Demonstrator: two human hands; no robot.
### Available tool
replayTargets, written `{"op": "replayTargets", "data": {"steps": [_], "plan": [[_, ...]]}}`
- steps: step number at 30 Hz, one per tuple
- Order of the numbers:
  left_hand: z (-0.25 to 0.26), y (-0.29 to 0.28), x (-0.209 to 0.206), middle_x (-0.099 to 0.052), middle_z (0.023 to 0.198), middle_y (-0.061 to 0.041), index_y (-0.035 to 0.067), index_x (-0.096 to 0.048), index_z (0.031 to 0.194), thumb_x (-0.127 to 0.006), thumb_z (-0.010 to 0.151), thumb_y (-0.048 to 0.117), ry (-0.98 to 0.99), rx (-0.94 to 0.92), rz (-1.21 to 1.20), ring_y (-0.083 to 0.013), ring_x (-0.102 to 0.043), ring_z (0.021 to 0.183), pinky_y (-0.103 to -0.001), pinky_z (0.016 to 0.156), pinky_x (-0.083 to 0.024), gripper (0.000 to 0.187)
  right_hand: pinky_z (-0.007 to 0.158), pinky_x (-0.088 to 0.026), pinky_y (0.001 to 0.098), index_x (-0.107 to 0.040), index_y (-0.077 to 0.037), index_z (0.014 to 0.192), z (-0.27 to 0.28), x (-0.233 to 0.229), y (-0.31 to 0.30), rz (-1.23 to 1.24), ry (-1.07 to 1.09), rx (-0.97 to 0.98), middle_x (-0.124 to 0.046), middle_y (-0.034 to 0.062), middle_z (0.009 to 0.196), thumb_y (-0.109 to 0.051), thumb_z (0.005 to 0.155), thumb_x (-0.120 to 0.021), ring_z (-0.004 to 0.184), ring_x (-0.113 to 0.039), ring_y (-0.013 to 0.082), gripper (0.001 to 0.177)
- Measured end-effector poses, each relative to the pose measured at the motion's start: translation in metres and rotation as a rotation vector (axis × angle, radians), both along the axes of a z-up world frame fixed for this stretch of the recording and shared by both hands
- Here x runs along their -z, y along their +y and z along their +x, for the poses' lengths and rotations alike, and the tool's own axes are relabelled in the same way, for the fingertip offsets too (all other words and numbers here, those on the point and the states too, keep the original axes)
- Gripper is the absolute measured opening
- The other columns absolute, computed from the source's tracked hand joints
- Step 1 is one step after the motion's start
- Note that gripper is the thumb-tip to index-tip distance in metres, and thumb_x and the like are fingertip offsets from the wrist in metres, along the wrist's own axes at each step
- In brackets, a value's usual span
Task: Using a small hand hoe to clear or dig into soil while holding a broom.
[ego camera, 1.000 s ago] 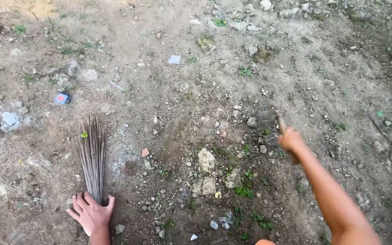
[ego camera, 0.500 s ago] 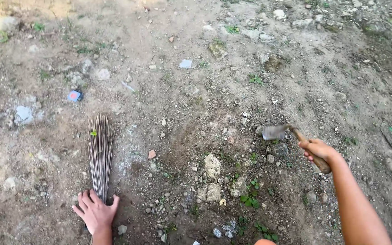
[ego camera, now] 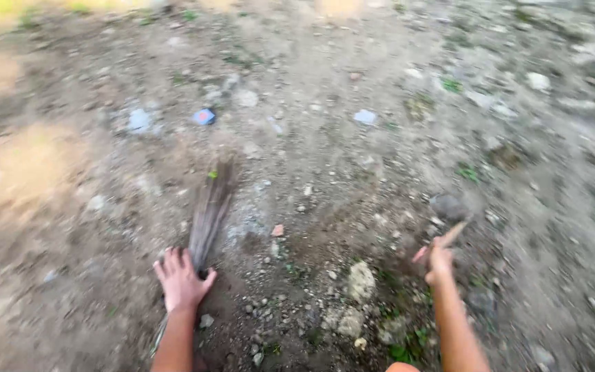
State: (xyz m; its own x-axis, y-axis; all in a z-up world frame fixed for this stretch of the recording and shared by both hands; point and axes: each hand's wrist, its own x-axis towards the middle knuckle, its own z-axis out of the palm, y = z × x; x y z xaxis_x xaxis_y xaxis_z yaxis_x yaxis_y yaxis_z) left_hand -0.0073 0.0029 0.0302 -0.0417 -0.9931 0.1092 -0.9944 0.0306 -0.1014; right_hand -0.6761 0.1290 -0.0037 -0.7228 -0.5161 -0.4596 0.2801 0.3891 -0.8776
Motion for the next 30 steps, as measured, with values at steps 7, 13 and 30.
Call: {"op": "replayTargets", "data": {"steps": [7, 13, 30], "plan": [[0.001, 0.001, -0.001, -0.041, 0.154, -0.017, 0.005, -0.051, 0.142, -0.058, 0.079, 0.066, 0.102, -0.035, 0.012, -0.0333, -0.023, 0.154, -0.059, 0.124, -0.012, 0.089, 0.035, -0.042, 0.0351, -0.052, -0.005, 0.111, 0.301, 0.027, 0.000, 0.032, 0.073, -0.455, -0.054, 0.0055, 0.061, -0.040, 0.098, -0.062, 0.042, -0.051, 0.0176, 0.039], [0.000, -0.005, 0.004, -0.041, 0.153, -0.018, 0.002, -0.052, 0.140, -0.055, 0.083, 0.063, 0.119, -0.005, -0.015, -0.0325, -0.022, 0.152, -0.060, 0.124, -0.014, 0.083, 0.047, -0.060, 0.0357, -0.051, -0.003, 0.114, 0.325, -0.092, -0.108, 0.374, 0.617, -1.099, -0.069, 0.0122, 0.082, -0.039, 0.113, -0.040, 0.053, -0.062, 0.0177, 0.037], [-0.062, -0.062, -0.113, -0.065, 0.125, -0.020, 0.010, -0.042, 0.136, -0.059, 0.096, 0.042, 0.067, -0.254, 0.036, -0.0396, -0.069, 0.114, -0.051, 0.089, -0.059, 0.053, 0.048, -0.058, 0.0436, -0.068, -0.009, 0.128, 0.411, -0.228, -0.186, 0.549, 0.963, -1.230, -0.070, 0.0041, 0.131, -0.011, 0.098, -0.063, 0.103, -0.074, 0.0245, 0.031]]}}
